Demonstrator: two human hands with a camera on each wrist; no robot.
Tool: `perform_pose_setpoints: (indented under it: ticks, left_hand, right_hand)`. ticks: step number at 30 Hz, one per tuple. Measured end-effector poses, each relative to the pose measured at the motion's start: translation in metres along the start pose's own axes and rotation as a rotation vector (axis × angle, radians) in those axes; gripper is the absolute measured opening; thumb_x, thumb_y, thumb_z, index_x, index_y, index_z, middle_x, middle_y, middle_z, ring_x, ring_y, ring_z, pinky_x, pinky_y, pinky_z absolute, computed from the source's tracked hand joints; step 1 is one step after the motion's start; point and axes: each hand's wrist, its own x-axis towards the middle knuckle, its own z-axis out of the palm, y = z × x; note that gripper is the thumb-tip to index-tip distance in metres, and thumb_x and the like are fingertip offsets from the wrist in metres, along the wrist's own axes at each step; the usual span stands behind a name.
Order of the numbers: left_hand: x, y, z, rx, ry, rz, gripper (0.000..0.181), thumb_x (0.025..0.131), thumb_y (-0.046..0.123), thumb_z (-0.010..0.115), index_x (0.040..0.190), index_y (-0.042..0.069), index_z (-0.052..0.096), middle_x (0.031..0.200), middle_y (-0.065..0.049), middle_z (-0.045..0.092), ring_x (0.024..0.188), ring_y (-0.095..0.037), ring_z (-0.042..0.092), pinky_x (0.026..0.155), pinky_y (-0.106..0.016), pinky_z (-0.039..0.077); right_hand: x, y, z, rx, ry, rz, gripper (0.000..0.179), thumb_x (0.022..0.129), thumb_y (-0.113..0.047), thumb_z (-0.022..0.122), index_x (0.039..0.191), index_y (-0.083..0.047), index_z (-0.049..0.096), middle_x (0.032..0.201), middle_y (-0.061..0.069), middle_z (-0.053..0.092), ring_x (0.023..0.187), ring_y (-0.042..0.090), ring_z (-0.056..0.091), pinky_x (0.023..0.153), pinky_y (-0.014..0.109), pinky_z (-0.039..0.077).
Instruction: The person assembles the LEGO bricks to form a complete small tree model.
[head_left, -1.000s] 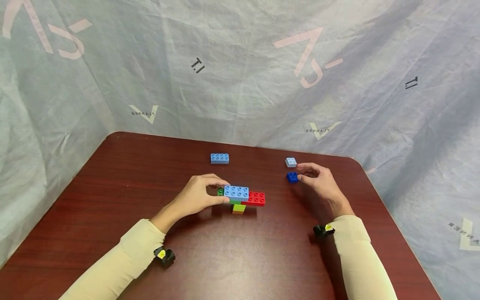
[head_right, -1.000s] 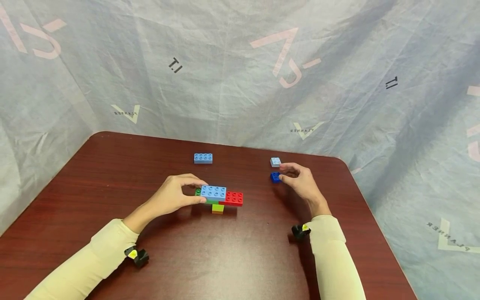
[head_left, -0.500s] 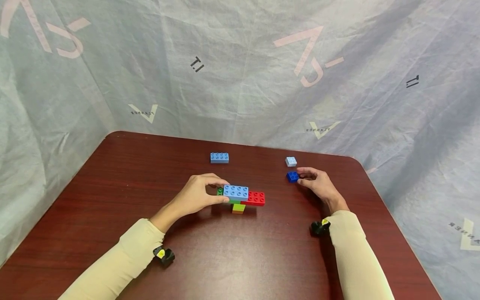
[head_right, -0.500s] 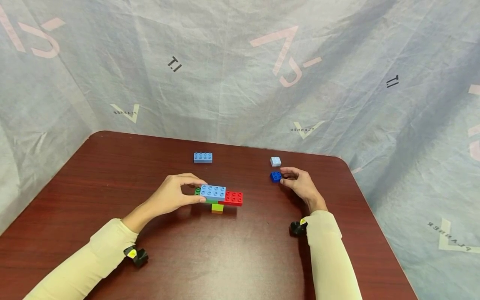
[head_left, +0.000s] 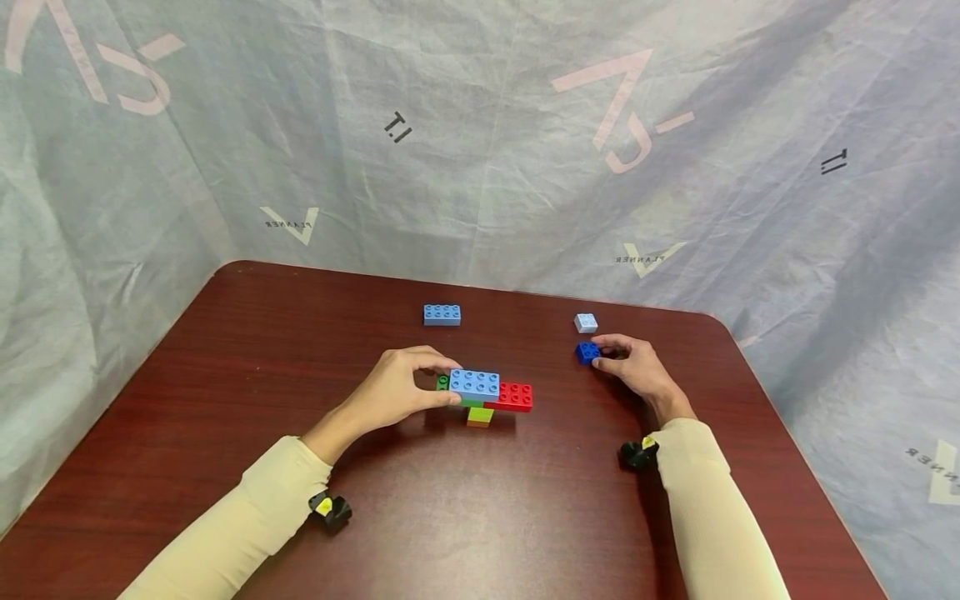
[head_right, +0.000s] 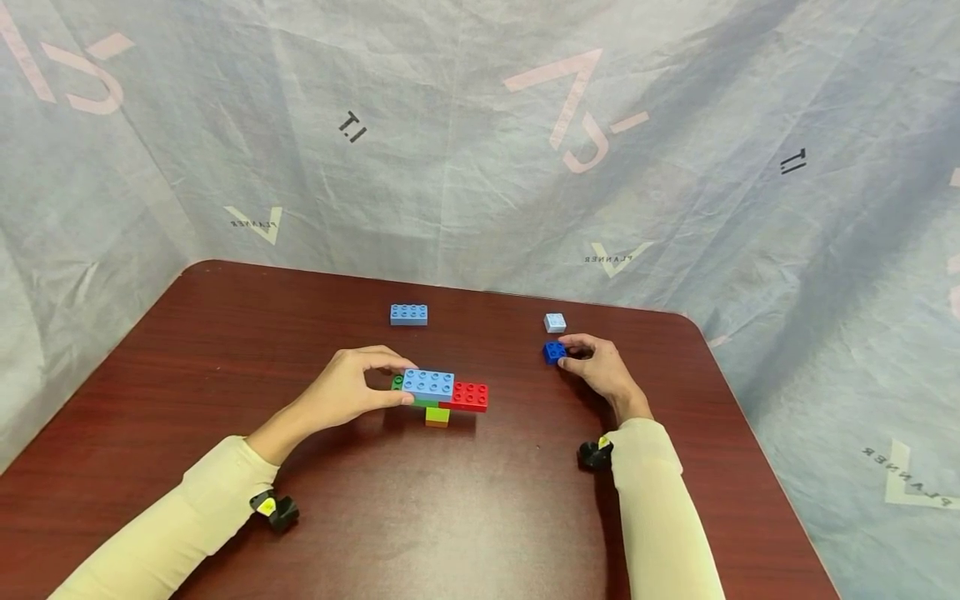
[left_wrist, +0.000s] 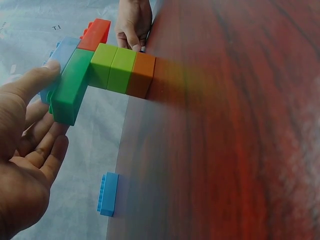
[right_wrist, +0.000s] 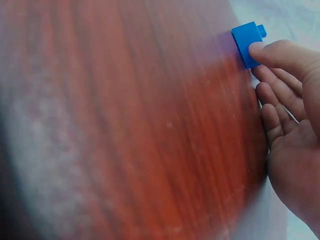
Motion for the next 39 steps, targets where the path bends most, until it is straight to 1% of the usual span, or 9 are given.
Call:
perform_pose_setpoints:
  ticks: [6, 15, 17, 20, 25, 28, 33, 37, 39]
  left_hand:
    - [0.001, 0.0, 0.0, 0.0, 0.001, 0.011, 0.04, 0.083, 0.033, 0.088, 0.119, 0.02, 0.077, 0.115, 0.004, 0.074, 0.1, -0.021, 0.067, 0.076, -0.025, 0.055]
    - [0.001, 0.002, 0.0, 0.006, 0.007, 0.01, 0.04, 0.082, 0.032, 0.089, 0.119, 0.02, 0.077, 0.115, 0.004, 0.074, 0.099, -0.013, 0.065, 0.082, -0.043, 0.058]
    - [0.001, 0.002, -0.001, 0.009, 0.007, 0.01, 0.04, 0.083, 0.033, 0.089, 0.119, 0.02, 0.077, 0.115, 0.004, 0.074, 0.099, -0.014, 0.065, 0.082, -0.041, 0.058]
    - [0.001, 0.003, -0.001, 0.01, 0.004, 0.01, 0.041, 0.083, 0.033, 0.089, 0.119, 0.019, 0.077, 0.115, 0.004, 0.074, 0.1, -0.018, 0.066, 0.079, -0.034, 0.057]
    - [0.002, 0.005, -0.002, 0.012, 0.002, 0.017, 0.04, 0.083, 0.033, 0.088, 0.119, 0.019, 0.077, 0.115, 0.003, 0.074, 0.1, -0.023, 0.067, 0.075, -0.025, 0.053]
    - [0.002, 0.006, -0.003, 0.016, 0.005, 0.019, 0.04, 0.083, 0.032, 0.089, 0.119, 0.019, 0.077, 0.116, 0.003, 0.074, 0.099, -0.021, 0.067, 0.075, -0.024, 0.053]
    - [0.001, 0.006, -0.003, 0.009, 0.002, 0.012, 0.04, 0.083, 0.033, 0.088, 0.119, 0.019, 0.077, 0.115, 0.003, 0.074, 0.1, -0.02, 0.066, 0.077, -0.028, 0.056]
    - [-0.001, 0.004, -0.001, 0.003, 0.0, -0.008, 0.04, 0.084, 0.033, 0.088, 0.12, 0.02, 0.077, 0.114, 0.006, 0.073, 0.101, -0.015, 0.064, 0.081, -0.032, 0.057]
    - [-0.002, 0.004, 0.0, 0.0, 0.002, -0.012, 0.04, 0.084, 0.033, 0.088, 0.12, 0.02, 0.076, 0.113, 0.006, 0.073, 0.102, -0.013, 0.064, 0.082, -0.03, 0.056]
  right_hand:
    - [-0.007, -0.006, 0.001, 0.02, 0.014, -0.021, 0.042, 0.094, -0.014, 0.076, 0.134, -0.004, 0.066, 0.125, 0.022, 0.067, 0.098, 0.01, 0.062, 0.078, 0.016, 0.053]
    - [-0.022, -0.027, 0.009, 0.107, 0.0, -0.039, 0.044, 0.093, -0.019, 0.079, 0.133, -0.006, 0.067, 0.13, 0.022, 0.068, 0.099, 0.005, 0.066, 0.079, 0.017, 0.055]
    - [-0.025, -0.034, 0.012, 0.109, 0.003, -0.052, 0.043, 0.093, -0.02, 0.079, 0.132, -0.006, 0.067, 0.13, 0.022, 0.068, 0.1, 0.005, 0.066, 0.08, 0.017, 0.055]
    - [-0.031, -0.046, 0.016, 0.093, 0.004, -0.081, 0.041, 0.093, -0.019, 0.079, 0.131, -0.007, 0.068, 0.128, 0.02, 0.069, 0.099, 0.007, 0.066, 0.08, 0.017, 0.055]
    - [-0.043, -0.068, 0.024, 0.068, -0.012, -0.162, 0.036, 0.093, -0.016, 0.078, 0.127, -0.007, 0.069, 0.12, 0.019, 0.072, 0.095, 0.012, 0.068, 0.078, 0.019, 0.057]
    - [-0.052, -0.083, 0.03, 0.08, -0.009, -0.218, 0.036, 0.092, -0.013, 0.079, 0.126, -0.008, 0.07, 0.118, 0.018, 0.072, 0.096, 0.012, 0.07, 0.081, 0.019, 0.058]
    - [-0.066, -0.101, 0.041, 0.107, 0.039, -0.296, 0.036, 0.09, -0.012, 0.081, 0.124, -0.01, 0.07, 0.115, 0.014, 0.071, 0.098, 0.013, 0.071, 0.086, 0.02, 0.058]
    - [-0.075, -0.111, 0.049, 0.098, 0.052, -0.326, 0.036, 0.089, -0.012, 0.081, 0.123, -0.012, 0.071, 0.114, 0.01, 0.07, 0.103, 0.015, 0.069, 0.091, 0.025, 0.059]
    - [-0.079, -0.115, 0.053, 0.09, 0.046, -0.334, 0.035, 0.089, -0.012, 0.082, 0.123, -0.014, 0.071, 0.114, 0.008, 0.07, 0.104, 0.016, 0.069, 0.092, 0.027, 0.059]
